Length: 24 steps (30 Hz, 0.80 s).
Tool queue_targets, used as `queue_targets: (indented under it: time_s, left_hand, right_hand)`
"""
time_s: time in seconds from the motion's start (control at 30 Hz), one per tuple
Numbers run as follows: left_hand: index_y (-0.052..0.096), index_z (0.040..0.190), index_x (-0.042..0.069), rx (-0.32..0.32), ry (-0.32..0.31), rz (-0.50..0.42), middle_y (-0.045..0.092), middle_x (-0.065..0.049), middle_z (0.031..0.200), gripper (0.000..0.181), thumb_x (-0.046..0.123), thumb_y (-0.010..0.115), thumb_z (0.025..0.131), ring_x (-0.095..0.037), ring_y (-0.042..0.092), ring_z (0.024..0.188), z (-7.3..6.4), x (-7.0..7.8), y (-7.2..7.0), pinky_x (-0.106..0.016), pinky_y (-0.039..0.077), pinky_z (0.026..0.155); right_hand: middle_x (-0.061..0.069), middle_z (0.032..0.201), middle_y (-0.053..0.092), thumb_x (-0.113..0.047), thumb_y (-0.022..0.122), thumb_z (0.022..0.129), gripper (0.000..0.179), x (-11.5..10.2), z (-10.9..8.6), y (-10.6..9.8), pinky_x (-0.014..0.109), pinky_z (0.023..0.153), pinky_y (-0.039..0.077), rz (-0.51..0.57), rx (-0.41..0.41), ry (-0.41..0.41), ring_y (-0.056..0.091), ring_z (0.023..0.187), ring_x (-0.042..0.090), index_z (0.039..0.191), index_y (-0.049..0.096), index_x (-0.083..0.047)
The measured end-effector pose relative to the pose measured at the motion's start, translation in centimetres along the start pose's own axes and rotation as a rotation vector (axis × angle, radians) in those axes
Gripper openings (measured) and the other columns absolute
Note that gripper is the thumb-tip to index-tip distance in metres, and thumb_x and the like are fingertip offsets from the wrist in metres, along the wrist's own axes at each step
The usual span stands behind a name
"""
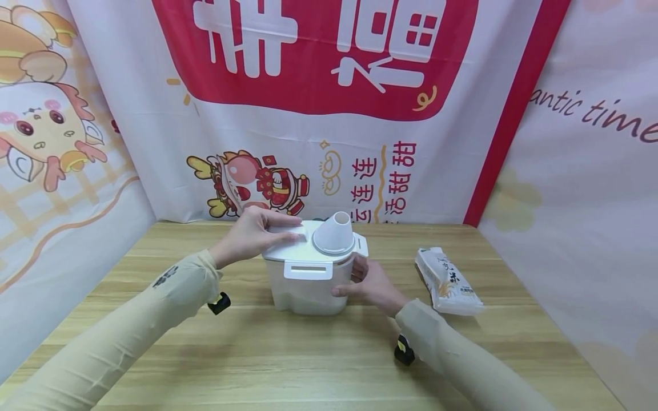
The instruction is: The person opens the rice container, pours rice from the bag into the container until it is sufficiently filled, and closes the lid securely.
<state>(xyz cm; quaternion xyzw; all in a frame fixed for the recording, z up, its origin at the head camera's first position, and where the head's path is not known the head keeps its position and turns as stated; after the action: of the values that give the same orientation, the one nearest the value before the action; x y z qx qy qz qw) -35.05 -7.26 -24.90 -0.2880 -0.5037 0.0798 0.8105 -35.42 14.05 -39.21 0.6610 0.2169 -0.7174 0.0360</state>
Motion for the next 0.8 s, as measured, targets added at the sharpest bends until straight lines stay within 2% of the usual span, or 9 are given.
queue_targets:
  time_s: [0.27, 0.5, 0.67, 0.8]
  left_hand:
    - [0.074, 0.116, 0.015, -0.044, -0.045, -0.03, 0.072, 0.006, 0.108, 0.039, 0.031, 0.083, 0.081, -0.013, 0.065, 0.104, 0.2, -0.71, 0.5, -0.035, 0.054, 0.088]
    - [0.074, 0.116, 0.018, -0.053, -0.054, -0.042, 0.071, 0.007, 0.109, 0.04, 0.034, 0.083, 0.08, -0.013, 0.064, 0.107, 0.3, -0.93, 0.66, -0.038, 0.052, 0.093]
    - [0.074, 0.116, 0.015, -0.062, -0.049, -0.034, 0.071, 0.008, 0.109, 0.041, 0.033, 0.083, 0.081, -0.012, 0.062, 0.109, 0.32, -0.81, 0.72, -0.041, 0.048, 0.099]
    - [0.074, 0.116, 0.015, -0.069, -0.037, -0.021, 0.071, 0.008, 0.108, 0.039, 0.032, 0.082, 0.082, -0.011, 0.063, 0.108, 0.37, -0.61, 0.68, -0.041, 0.048, 0.099]
  right_hand:
    - [0.007, 0.14, 0.053, -0.019, 0.091, 0.068, 0.083, 0.13, -0.06, 0.11, 0.049, 0.108, 0.037, 0.028, -0.01, 0.001, 0.049, 0.128, 0.028, 0.14, 0.049, -0.017]
    - [0.005, 0.138, 0.056, -0.021, 0.092, 0.067, 0.083, 0.46, 0.09, -0.16, 0.046, 0.106, 0.04, 0.024, 0.001, 0.002, 0.051, 0.126, 0.026, 0.139, 0.051, -0.018]
    - [0.003, 0.136, 0.057, -0.02, 0.091, 0.068, 0.081, 0.35, 0.05, 0.05, 0.046, 0.107, 0.039, 0.044, -0.023, -0.015, 0.052, 0.126, 0.024, 0.138, 0.051, -0.017]
    - [0.003, 0.136, 0.057, -0.019, 0.09, 0.069, 0.08, 0.27, 0.06, 0.14, 0.046, 0.108, 0.038, 0.051, -0.031, -0.022, 0.052, 0.126, 0.023, 0.138, 0.051, -0.017]
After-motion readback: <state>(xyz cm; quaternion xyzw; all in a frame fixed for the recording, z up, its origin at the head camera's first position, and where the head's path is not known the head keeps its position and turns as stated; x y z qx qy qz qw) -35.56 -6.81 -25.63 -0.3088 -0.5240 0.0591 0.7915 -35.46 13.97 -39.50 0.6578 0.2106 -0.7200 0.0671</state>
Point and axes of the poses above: each hand's wrist, its own z-axis towards the middle knuckle, its own y-axis out of the palm, x = y × z, the point moved 10 cm from there along z, towards the middle knuckle
